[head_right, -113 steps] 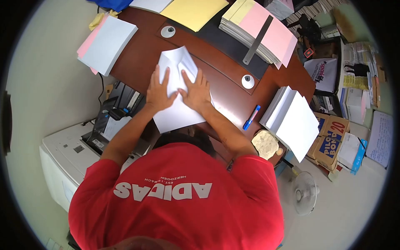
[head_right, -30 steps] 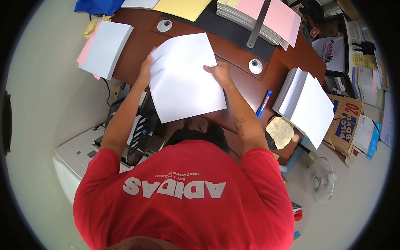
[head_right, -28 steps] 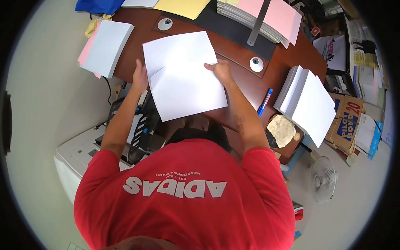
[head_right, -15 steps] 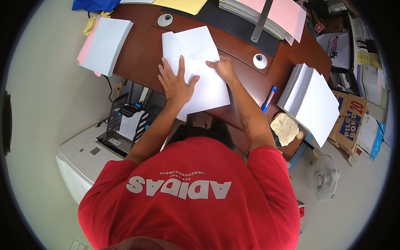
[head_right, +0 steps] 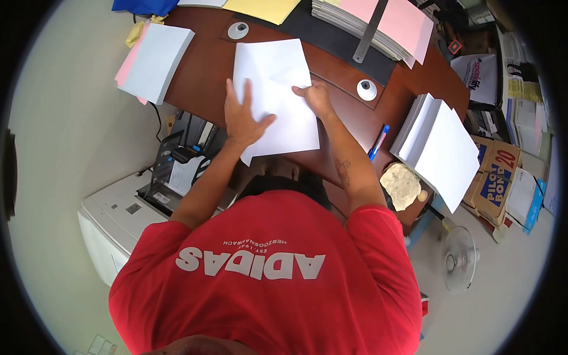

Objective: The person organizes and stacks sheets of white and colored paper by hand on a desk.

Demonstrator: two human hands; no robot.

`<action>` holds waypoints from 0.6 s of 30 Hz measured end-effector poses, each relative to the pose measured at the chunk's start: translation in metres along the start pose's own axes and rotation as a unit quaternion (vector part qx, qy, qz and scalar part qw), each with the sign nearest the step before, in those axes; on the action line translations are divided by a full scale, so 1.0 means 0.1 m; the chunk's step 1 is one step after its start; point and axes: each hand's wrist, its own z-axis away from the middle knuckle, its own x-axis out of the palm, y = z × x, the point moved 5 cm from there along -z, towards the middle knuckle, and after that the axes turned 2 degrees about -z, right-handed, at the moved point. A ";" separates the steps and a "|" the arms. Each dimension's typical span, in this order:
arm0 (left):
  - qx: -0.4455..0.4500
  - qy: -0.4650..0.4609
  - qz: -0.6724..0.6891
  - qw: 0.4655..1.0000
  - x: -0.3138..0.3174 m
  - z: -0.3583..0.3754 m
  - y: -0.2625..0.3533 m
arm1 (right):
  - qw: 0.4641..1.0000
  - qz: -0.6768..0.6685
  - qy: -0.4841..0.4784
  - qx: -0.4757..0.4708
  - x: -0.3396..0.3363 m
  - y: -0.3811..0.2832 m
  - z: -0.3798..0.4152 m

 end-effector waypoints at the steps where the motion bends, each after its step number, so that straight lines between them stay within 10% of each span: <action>1: -0.035 0.025 0.068 0.997 -0.06 0.00 -0.14 | 1.000 0.011 0.016 0.000 0.00 -0.03 0.02; 2: -0.001 0.112 0.156 0.981 -0.19 -0.05 -0.27 | 0.999 0.021 0.033 0.001 -0.01 -0.05 0.06; 4: -0.267 0.098 0.561 0.778 -0.15 0.08 -0.66 | 0.998 0.065 0.002 0.009 -0.01 -0.15 0.08; 6: -0.364 -0.074 0.614 0.696 -0.05 0.23 -0.98 | 0.993 0.115 -0.033 0.019 0.01 -0.17 0.07; 7: -0.443 -0.121 0.471 0.753 -0.13 0.35 -0.93 | 0.991 0.122 -0.044 0.045 0.01 -0.14 0.05; 15: -0.482 -0.064 0.556 0.674 0.33 0.73 -1.16 | 0.918 -0.267 -0.273 0.102 -0.17 -0.08 0.69; 18: -0.450 -0.029 0.507 0.734 0.38 0.76 -1.06 | 0.910 -0.294 -0.289 0.041 0.18 -0.47 0.93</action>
